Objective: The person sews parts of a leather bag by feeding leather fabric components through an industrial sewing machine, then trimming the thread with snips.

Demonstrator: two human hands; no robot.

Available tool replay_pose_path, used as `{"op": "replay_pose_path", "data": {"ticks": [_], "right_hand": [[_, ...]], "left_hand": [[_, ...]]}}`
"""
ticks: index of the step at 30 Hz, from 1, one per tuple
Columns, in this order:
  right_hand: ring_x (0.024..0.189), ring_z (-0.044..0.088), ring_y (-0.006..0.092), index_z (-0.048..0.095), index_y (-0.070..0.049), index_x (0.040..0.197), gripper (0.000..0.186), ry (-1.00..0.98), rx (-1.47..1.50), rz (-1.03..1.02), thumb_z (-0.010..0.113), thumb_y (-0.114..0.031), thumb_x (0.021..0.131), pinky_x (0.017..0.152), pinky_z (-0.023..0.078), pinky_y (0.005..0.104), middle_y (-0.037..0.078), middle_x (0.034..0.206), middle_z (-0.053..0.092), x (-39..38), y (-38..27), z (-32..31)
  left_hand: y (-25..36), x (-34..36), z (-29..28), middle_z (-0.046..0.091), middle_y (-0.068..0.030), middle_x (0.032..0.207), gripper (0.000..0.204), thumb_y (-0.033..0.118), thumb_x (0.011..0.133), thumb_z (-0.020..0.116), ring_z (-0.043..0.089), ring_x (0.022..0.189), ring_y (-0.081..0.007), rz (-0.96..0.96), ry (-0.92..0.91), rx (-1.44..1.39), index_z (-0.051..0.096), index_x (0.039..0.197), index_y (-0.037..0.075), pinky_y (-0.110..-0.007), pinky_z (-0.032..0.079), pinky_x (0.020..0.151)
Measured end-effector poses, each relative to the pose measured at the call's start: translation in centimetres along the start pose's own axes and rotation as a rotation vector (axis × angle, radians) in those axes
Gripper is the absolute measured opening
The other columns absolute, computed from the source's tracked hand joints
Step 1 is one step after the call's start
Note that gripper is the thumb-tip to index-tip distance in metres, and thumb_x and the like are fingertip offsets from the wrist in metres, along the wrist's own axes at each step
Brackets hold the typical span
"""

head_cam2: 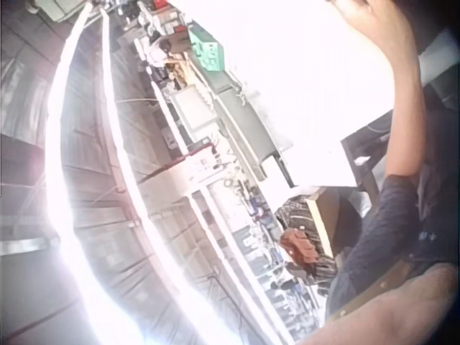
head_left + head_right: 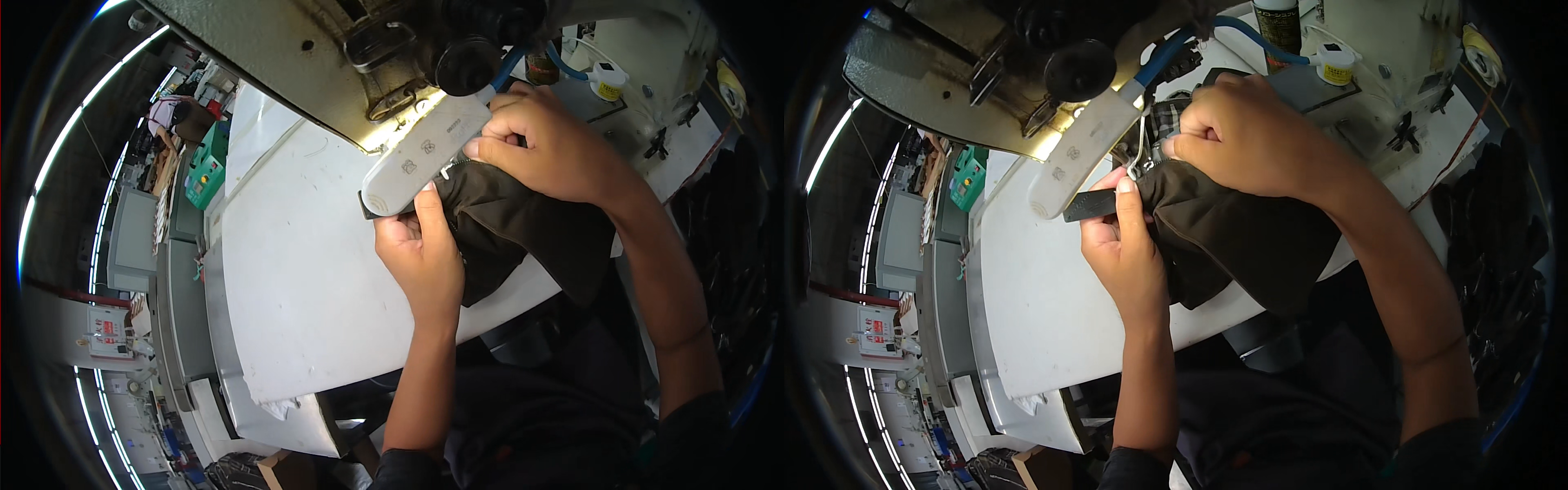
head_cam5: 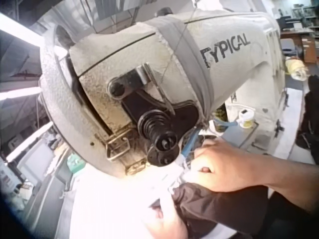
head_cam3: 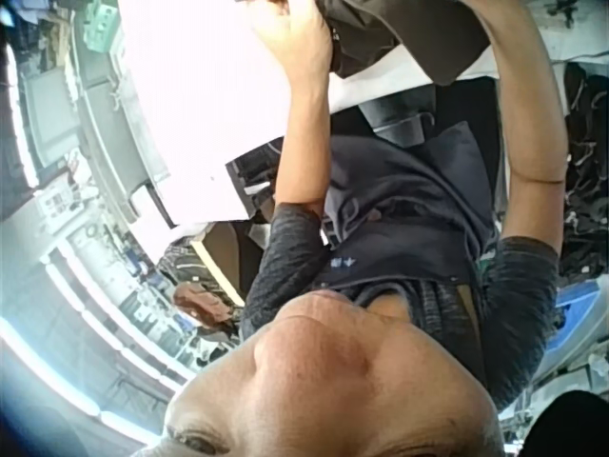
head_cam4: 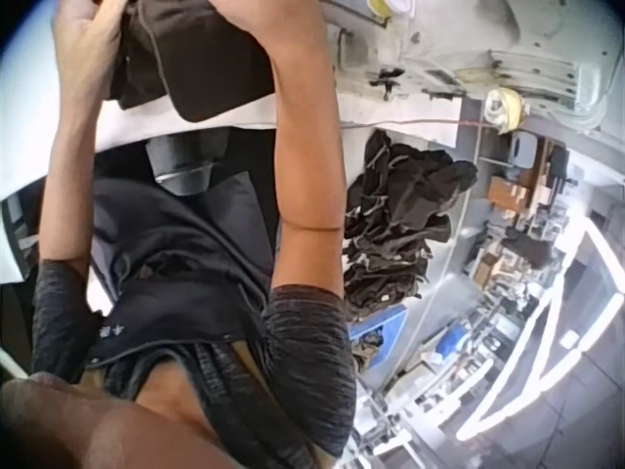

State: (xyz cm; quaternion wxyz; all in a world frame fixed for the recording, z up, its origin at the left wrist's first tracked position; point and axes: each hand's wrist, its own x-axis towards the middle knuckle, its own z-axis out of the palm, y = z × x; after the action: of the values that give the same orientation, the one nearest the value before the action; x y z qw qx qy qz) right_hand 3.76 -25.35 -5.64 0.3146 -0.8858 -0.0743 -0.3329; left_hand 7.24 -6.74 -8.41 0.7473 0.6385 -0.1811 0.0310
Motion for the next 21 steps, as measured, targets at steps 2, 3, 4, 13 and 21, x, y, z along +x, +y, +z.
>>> {"op": "replay_pose_path", "data": {"ticks": [2, 3, 4, 13, 21], "right_hand": [[0.065, 0.056, 0.0319, 0.052, 0.003, 0.065, 0.041, 0.028, 0.053, 0.026, 0.077, -0.019, 0.088, 0.067, 0.046, 0.0460, 0.016, 0.064, 0.059, 0.0, 0.3, 0.4], [0.057, 0.051, 0.0316, 0.051, 0.003, 0.063, 0.043, 0.020, 0.012, 0.027, 0.077, -0.021, 0.089, 0.063, 0.044, 0.0458, 0.017, 0.058, 0.054, 0.1, 0.5, 0.5], [0.056, 0.050, 0.0315, 0.051, 0.003, 0.062, 0.044, 0.018, 0.028, 0.045, 0.077, -0.021, 0.089, 0.063, 0.044, 0.0456, 0.017, 0.057, 0.053, 0.0, 0.6, 0.6], [0.064, 0.057, 0.0310, 0.053, -0.004, 0.061, 0.044, 0.056, -0.009, -0.037, 0.078, -0.025, 0.089, 0.070, 0.046, 0.0455, 0.010, 0.059, 0.056, -0.2, 0.3, 0.5], [0.078, 0.061, 0.0240, 0.064, -0.003, 0.084, 0.023, 0.009, 0.010, 0.024, 0.073, -0.020, 0.096, 0.078, 0.049, 0.0383, 0.008, 0.080, 0.063, -1.6, -1.8, -1.3]], "left_hand": [[-0.1, 0.1, -0.1, 0.064, -0.0013, 0.101, 0.028, 0.021, 0.109, 0.062, 0.056, 0.087, -0.0063, -0.024, -0.025, -0.022, 0.063, 0.125, -0.003, -0.024, 0.046, 0.078], [-0.2, 0.2, 0.0, 0.064, -0.0016, 0.103, 0.028, 0.021, 0.110, 0.061, 0.056, 0.089, -0.0069, -0.036, -0.026, -0.022, 0.062, 0.125, -0.002, -0.024, 0.046, 0.081], [-0.3, 0.2, 0.0, 0.063, -0.0019, 0.104, 0.028, 0.021, 0.110, 0.060, 0.056, 0.092, -0.0075, -0.008, -0.033, -0.004, 0.062, 0.125, -0.002, -0.025, 0.046, 0.084], [-1.9, 0.9, 0.4, 0.060, -0.0057, 0.117, 0.024, 0.023, 0.115, 0.049, 0.054, 0.109, -0.0128, 0.134, -0.047, 0.106, 0.056, 0.125, 0.002, -0.031, 0.044, 0.101], [-2.6, 1.6, 0.1, 0.061, -0.0060, 0.117, 0.027, 0.023, 0.115, 0.047, 0.055, 0.109, -0.0134, 0.231, -0.037, 0.220, 0.057, 0.126, 0.000, -0.032, 0.044, 0.101]]}}
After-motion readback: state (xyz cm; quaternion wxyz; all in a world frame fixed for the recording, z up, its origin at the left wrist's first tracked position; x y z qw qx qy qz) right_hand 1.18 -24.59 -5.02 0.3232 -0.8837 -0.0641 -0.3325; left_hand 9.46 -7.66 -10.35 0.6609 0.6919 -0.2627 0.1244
